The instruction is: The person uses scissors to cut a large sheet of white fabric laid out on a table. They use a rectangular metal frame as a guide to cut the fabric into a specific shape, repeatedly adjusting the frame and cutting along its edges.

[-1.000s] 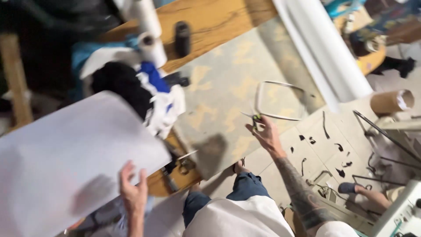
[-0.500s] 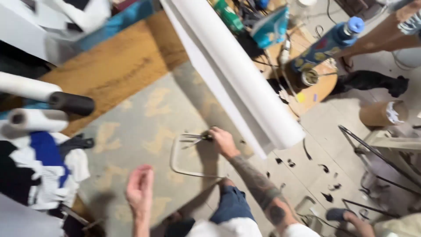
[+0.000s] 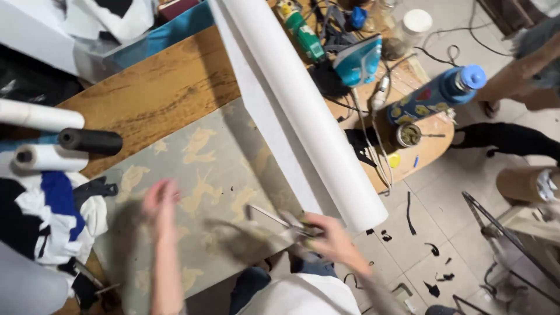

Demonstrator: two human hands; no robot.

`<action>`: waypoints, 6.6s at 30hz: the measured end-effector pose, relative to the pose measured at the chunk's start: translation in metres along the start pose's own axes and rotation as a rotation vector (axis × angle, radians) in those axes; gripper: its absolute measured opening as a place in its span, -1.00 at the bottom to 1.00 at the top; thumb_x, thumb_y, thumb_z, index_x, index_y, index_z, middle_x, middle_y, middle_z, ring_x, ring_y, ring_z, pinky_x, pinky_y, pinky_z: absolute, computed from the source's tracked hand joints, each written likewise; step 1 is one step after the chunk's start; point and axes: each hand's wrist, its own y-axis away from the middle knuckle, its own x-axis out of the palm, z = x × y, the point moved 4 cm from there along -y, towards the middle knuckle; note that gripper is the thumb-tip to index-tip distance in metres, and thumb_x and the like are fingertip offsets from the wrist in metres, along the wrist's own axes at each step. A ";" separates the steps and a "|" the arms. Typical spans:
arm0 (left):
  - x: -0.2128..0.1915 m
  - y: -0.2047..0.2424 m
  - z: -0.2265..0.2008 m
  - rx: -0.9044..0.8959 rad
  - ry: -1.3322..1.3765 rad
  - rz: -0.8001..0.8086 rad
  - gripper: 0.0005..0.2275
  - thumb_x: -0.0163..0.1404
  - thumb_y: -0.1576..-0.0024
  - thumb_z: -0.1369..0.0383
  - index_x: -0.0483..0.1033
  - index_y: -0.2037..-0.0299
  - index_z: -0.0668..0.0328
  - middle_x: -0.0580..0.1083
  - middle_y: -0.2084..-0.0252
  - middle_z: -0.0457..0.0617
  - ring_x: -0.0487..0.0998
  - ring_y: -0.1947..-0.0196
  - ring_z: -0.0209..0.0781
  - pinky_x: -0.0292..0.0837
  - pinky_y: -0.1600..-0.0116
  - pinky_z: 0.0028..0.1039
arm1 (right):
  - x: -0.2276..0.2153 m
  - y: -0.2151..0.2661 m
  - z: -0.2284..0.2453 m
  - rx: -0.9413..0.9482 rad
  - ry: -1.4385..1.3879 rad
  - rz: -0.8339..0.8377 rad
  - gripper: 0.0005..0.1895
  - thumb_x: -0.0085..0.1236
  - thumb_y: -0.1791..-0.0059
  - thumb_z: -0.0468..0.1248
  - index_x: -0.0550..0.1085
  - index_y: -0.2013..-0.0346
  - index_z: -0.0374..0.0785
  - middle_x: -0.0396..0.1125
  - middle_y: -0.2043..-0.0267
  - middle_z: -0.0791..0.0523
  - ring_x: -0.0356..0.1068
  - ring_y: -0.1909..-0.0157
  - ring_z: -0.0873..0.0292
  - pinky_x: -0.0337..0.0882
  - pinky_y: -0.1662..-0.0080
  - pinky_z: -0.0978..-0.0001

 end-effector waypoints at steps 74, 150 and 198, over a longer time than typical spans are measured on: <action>-0.002 -0.066 0.114 -0.174 -0.361 0.005 -0.65 -0.01 -0.04 0.12 0.46 0.15 0.22 0.46 0.26 0.19 0.48 0.20 0.06 0.37 0.12 -0.33 | -0.084 -0.163 -0.071 0.196 0.634 -0.596 -0.25 0.39 0.40 -0.10 0.20 0.09 -0.29 0.05 -0.09 0.02 0.13 -0.11 -0.11 0.20 -0.08 -0.01; 0.194 0.003 0.038 0.083 0.098 0.138 -0.52 0.23 0.26 0.45 0.34 0.13 0.48 0.30 0.11 0.35 0.26 -0.03 0.23 0.03 -0.16 -0.10 | -0.153 -0.186 -0.094 0.356 0.225 -0.433 -0.32 0.20 0.21 -0.03 0.24 -0.06 -0.33 0.17 0.01 -0.19 0.16 -0.06 -0.26 0.20 -0.06 -0.06; -0.106 0.021 0.138 0.019 -0.464 0.043 -0.47 0.09 0.14 0.47 0.23 -0.09 0.18 0.32 0.04 0.20 0.45 0.15 0.10 0.41 0.10 -0.31 | -0.102 -0.087 -0.118 0.145 0.833 -0.729 -0.30 0.25 0.20 0.08 0.23 0.05 -0.36 0.14 0.11 -0.15 0.21 -0.01 -0.22 0.24 -0.01 -0.09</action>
